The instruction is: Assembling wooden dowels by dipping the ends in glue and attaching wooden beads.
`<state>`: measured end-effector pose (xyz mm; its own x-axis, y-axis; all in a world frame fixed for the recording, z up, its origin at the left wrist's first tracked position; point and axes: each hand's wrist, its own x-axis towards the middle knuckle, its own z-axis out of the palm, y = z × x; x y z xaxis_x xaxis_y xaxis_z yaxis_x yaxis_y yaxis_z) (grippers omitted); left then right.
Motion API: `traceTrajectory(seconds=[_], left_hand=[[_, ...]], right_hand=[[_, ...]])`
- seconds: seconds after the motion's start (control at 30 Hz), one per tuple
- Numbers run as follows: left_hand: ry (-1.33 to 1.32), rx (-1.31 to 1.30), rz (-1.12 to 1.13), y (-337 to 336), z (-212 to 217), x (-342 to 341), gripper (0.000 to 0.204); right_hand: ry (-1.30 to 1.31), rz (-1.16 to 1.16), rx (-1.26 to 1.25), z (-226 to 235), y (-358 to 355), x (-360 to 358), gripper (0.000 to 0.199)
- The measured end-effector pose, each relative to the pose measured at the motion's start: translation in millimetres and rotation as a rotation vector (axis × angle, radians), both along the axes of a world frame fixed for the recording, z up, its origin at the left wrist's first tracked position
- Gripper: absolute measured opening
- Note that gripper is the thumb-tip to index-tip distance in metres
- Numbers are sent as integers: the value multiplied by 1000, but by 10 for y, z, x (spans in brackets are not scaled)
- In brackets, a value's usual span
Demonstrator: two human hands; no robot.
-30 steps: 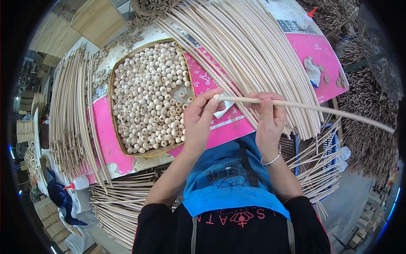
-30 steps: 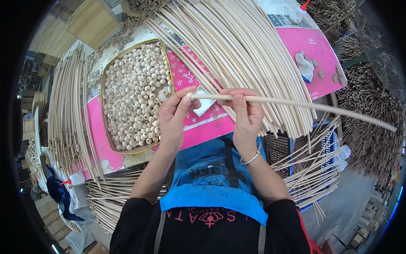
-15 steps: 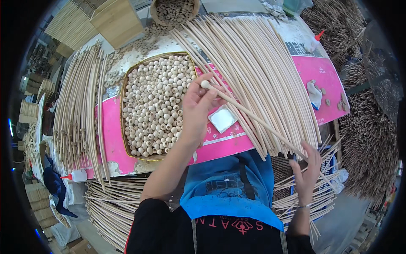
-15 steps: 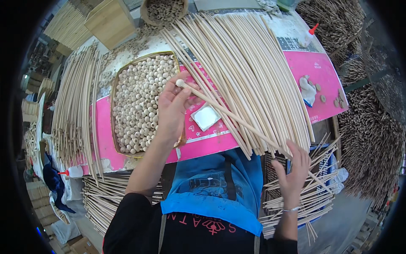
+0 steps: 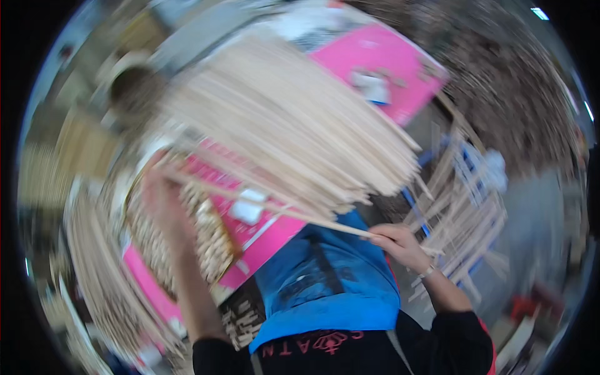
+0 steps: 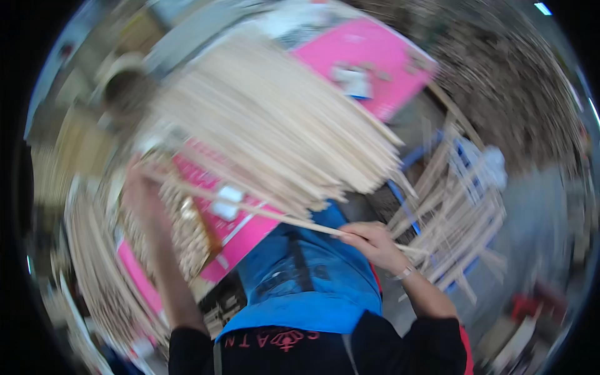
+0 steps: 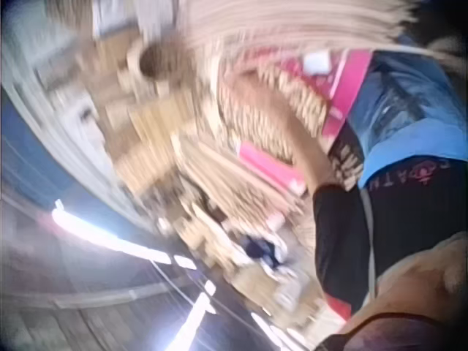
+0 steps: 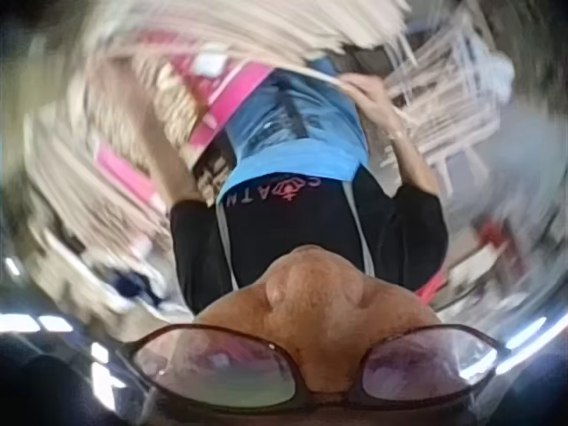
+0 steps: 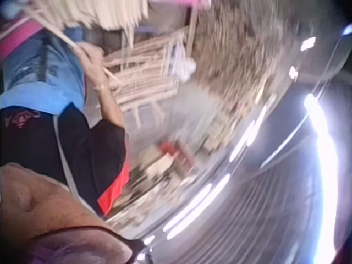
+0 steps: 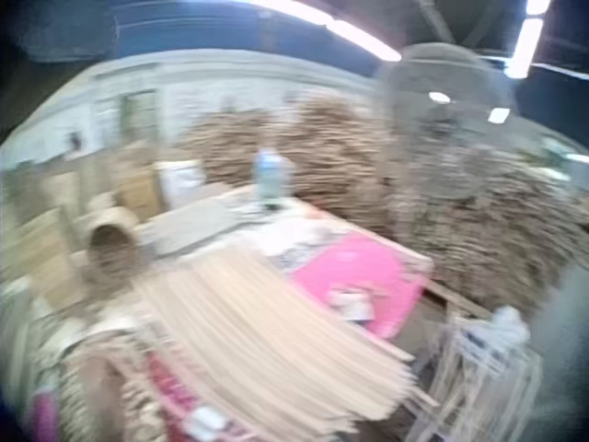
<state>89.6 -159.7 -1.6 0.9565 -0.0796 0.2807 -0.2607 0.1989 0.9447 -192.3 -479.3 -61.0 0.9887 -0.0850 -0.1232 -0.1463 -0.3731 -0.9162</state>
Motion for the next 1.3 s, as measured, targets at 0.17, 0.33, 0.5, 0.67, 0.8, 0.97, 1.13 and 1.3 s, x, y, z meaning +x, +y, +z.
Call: traceTrajectory(seconds=[0.17, 0.33, 0.5, 0.67, 0.8, 0.97, 1.13, 1.3], left_hand=[[4, 40, -310, -527, 240, 33, 53], [247, 176, -480, -1166, -164, -472, 49], [372, 221, -550, -1103, -337, -728, 43], [394, 341, -438, -811, -287, -793, 43], [452, 294, -370, -601, -336, -849, 41], [537, 273, -358, -650, -481, -889, 40], [536, 260, -383, -773, -490, -910, 40], [571, 271, -395, -883, -506, -983, 40]], right_hand=[[-51, -451, 504, -102, -205, -286, 23], [-195, -1330, 327, -876, -969, -764, 30], [-43, -1589, -226, -2608, -1971, -1913, 24], [119, -1663, -372, -2930, -2503, -2404, 42], [920, -1473, -535, -2964, -2118, -2117, 52], [909, -1616, -529, -2937, -1888, -2285, 41], [496, -1540, -711, -3053, -1704, -2326, 31], [77, -1671, -529, -3095, -1588, -2034, 25]])
